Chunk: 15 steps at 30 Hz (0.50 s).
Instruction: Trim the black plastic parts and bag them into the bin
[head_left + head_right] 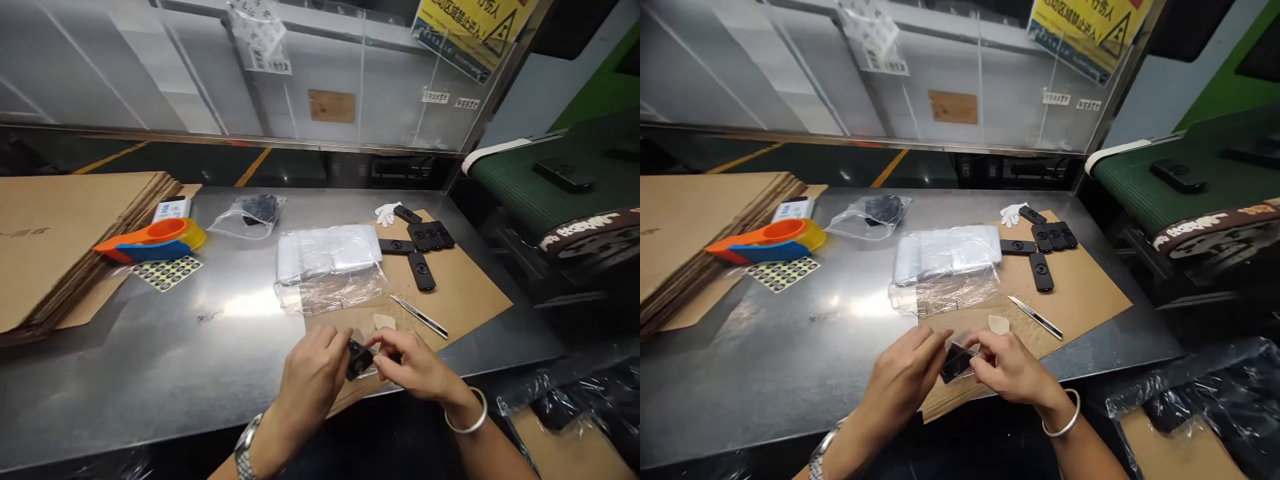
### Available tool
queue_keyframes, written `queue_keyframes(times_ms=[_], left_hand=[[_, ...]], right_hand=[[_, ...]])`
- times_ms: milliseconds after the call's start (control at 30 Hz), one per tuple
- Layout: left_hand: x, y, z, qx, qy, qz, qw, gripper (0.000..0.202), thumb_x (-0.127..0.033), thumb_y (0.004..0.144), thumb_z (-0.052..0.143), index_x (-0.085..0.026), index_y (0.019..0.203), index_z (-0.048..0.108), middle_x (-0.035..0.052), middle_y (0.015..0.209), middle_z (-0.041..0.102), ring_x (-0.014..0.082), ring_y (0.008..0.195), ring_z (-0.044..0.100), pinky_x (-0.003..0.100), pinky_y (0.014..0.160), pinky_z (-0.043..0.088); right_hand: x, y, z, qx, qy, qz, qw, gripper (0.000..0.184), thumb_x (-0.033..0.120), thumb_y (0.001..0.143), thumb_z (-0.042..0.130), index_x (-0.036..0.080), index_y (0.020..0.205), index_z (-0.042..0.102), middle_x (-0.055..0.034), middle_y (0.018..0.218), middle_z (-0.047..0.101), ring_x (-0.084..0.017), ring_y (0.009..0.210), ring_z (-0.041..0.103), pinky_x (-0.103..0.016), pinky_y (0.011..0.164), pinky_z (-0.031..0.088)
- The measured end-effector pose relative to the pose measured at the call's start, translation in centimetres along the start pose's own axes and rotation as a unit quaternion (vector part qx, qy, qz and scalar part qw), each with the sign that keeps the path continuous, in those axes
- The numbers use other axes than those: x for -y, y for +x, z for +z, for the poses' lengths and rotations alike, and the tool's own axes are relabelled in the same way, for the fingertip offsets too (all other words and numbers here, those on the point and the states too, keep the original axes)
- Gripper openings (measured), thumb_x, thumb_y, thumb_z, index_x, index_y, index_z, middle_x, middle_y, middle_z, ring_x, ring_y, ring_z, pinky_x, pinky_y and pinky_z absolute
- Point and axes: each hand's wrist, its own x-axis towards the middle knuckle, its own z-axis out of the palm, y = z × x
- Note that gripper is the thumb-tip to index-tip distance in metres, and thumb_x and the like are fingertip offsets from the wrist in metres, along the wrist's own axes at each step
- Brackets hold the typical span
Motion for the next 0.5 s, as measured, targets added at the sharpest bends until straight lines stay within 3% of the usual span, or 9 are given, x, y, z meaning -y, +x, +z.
queue_keyframes(times_ms=[67,167,233,333,400,500], left_hand=[[-0.3,0.9,-0.8,-0.013,-0.001,0.023,1.000,0.019,-0.019,0.087,0.040,-0.020,0.087,0.059,0.0000,0.062,0.053,0.0152,0.057,0.052,0.026,0.050,0.039],[-1.7,2.4,-1.3,-0.046,-0.080,0.057,0.994,0.018,-0.020,0.088,0.040,-0.020,0.090,0.058,-0.0001,0.063,0.054,0.0138,0.057,0.053,0.024,0.051,0.041],[-3.1,3.2,-1.0,-0.071,-0.144,0.079,0.984,0.018,-0.019,0.088,0.041,-0.019,0.097,0.057,0.0003,0.065,0.055,0.0131,0.059,0.054,0.023,0.054,0.043],[-5.3,3.7,0.2,-0.059,-0.192,0.145,0.969,0.020,-0.019,0.087,0.043,-0.019,0.103,0.056,0.0014,0.067,0.056,0.0138,0.060,0.055,0.024,0.055,0.046],[-6.7,3.4,1.4,-0.028,-0.206,0.217,0.954,0.022,-0.020,0.087,0.042,-0.020,0.104,0.056,0.0026,0.068,0.058,0.0149,0.061,0.056,0.025,0.056,0.048],[-8.8,2.4,3.3,-0.027,-0.219,0.290,0.931,0.023,-0.018,0.086,0.042,-0.021,0.101,0.059,0.0049,0.075,0.064,0.0174,0.069,0.061,0.028,0.063,0.052]], right_hand=[[-0.3,-0.5,-0.2,-0.052,0.153,0.021,0.987,0.023,0.024,0.081,0.051,0.018,0.103,0.057,0.0054,0.057,0.054,-0.007,0.051,0.049,-0.017,0.049,0.034],[-1.5,-1.4,0.9,-0.148,0.395,0.101,0.901,0.028,0.040,0.079,0.055,0.017,0.095,0.054,0.0064,0.055,0.052,-0.005,0.045,0.042,-0.016,0.044,0.032],[-2.5,-2.2,2.4,-0.178,0.475,0.144,0.849,0.040,0.055,0.081,0.044,0.017,0.087,0.052,0.0069,0.051,0.049,-0.004,0.037,0.037,-0.015,0.039,0.028],[-3.7,-3.7,4.9,-0.133,0.531,0.177,0.818,0.064,0.072,0.079,0.023,0.016,0.079,0.053,0.0024,0.049,0.051,-0.009,0.037,0.046,-0.018,0.037,0.034],[-4.0,-4.8,5.7,-0.080,0.601,0.181,0.775,0.075,0.075,0.078,0.010,0.016,0.081,0.056,-0.0017,0.053,0.056,-0.014,0.046,0.056,-0.024,0.043,0.042],[-4.1,-6.9,5.0,-0.116,0.646,0.176,0.734,0.074,0.069,0.082,0.008,0.016,0.089,0.059,-0.0046,0.062,0.062,-0.017,0.059,0.061,-0.028,0.053,0.047]])
